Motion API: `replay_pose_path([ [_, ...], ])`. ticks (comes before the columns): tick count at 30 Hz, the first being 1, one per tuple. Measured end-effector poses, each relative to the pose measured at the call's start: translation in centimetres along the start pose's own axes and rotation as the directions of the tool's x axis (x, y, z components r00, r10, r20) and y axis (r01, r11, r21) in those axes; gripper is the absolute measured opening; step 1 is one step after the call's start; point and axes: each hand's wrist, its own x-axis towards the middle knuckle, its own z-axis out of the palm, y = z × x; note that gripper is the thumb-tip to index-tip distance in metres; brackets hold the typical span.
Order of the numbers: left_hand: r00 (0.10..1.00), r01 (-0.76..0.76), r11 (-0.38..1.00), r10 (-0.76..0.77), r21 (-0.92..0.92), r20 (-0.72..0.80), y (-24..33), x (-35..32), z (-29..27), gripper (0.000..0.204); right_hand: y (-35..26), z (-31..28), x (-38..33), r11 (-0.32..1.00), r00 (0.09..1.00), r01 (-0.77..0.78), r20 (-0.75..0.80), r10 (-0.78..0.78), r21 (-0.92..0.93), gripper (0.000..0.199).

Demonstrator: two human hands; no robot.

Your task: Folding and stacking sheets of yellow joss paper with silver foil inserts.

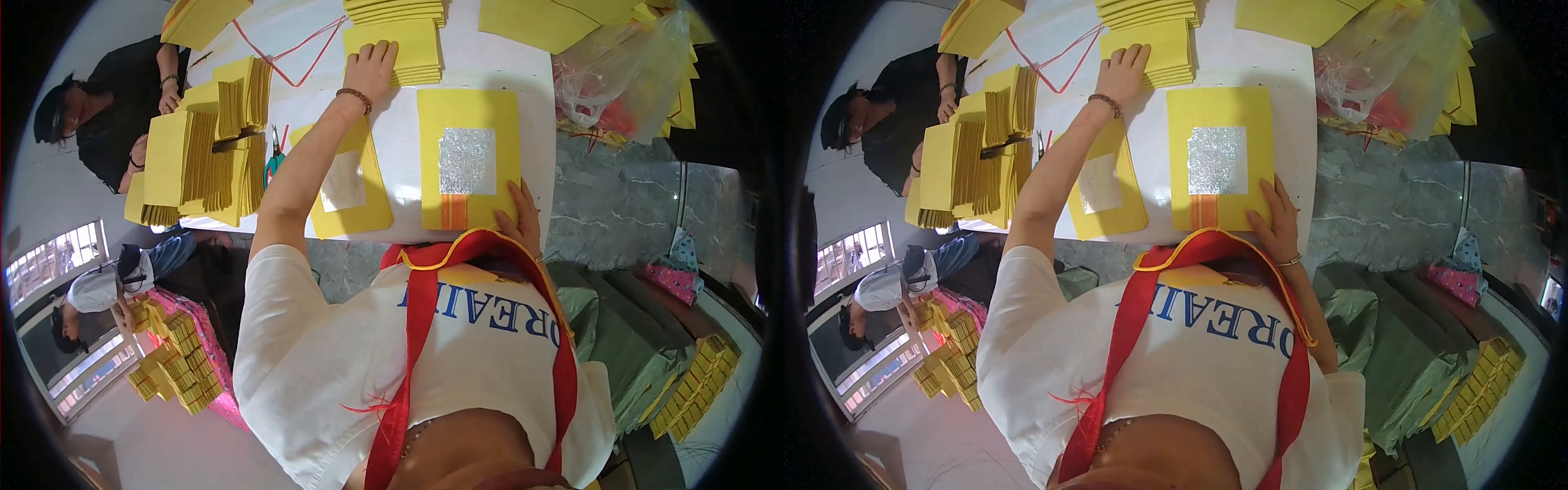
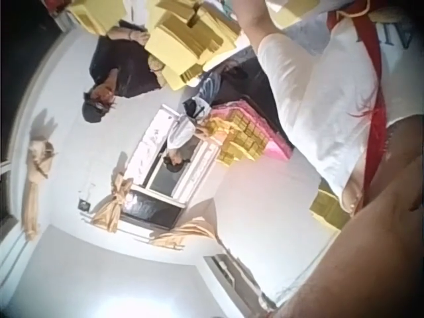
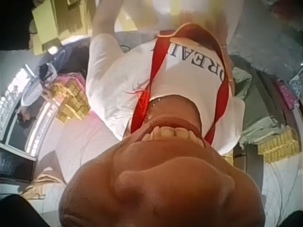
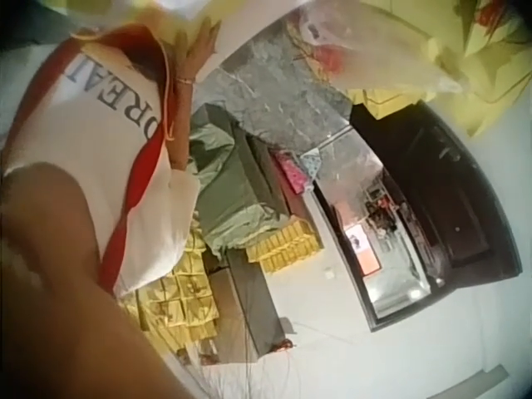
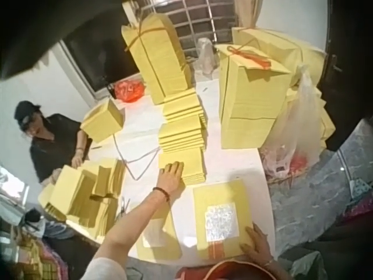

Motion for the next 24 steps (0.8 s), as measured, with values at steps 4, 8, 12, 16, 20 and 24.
replay_pose_path([
  [4,0.997,0.006,0.997,0.0,0.072,-0.083,0.2,-0.4,1.1,0.052,-0.1,0.2,0.0,1.0,1.0,0.001,-0.025,-0.001,-0.007,0.054],
  [8,1.0,0.018,1.0,-0.018,0.01,-0.006,0.1,-0.3,0.6,0.062,0.1,0.0,0.2,1.0,1.0,-0.005,-0.013,0.005,0.002,0.056],
  [12,0.994,0.043,0.992,-0.03,-0.118,0.109,-0.3,0.2,-1.4,0.071,-0.7,-0.2,0.4,0.999,0.997,0.039,-0.064,-0.037,0.03,0.058],
  [16,0.996,0.048,0.99,-0.039,-0.134,0.076,-0.5,-0.2,-1.4,0.074,-1.5,-1.2,1.2,0.984,0.989,0.132,-0.057,-0.14,-0.12,0.057],
  [20,1.0,0.01,0.996,-0.011,-0.092,-0.02,0.4,-1.3,-2.4,0.074,-0.7,-1.6,2.3,0.953,0.977,0.21,0.017,-0.211,-0.218,0.049],
  [24,0.997,0.07,0.958,-0.077,-0.278,-0.012,3.7,-3.6,-5.9,0.064,0.6,-1.1,2.6,0.97,0.988,0.156,0.03,-0.153,-0.188,0.042],
])
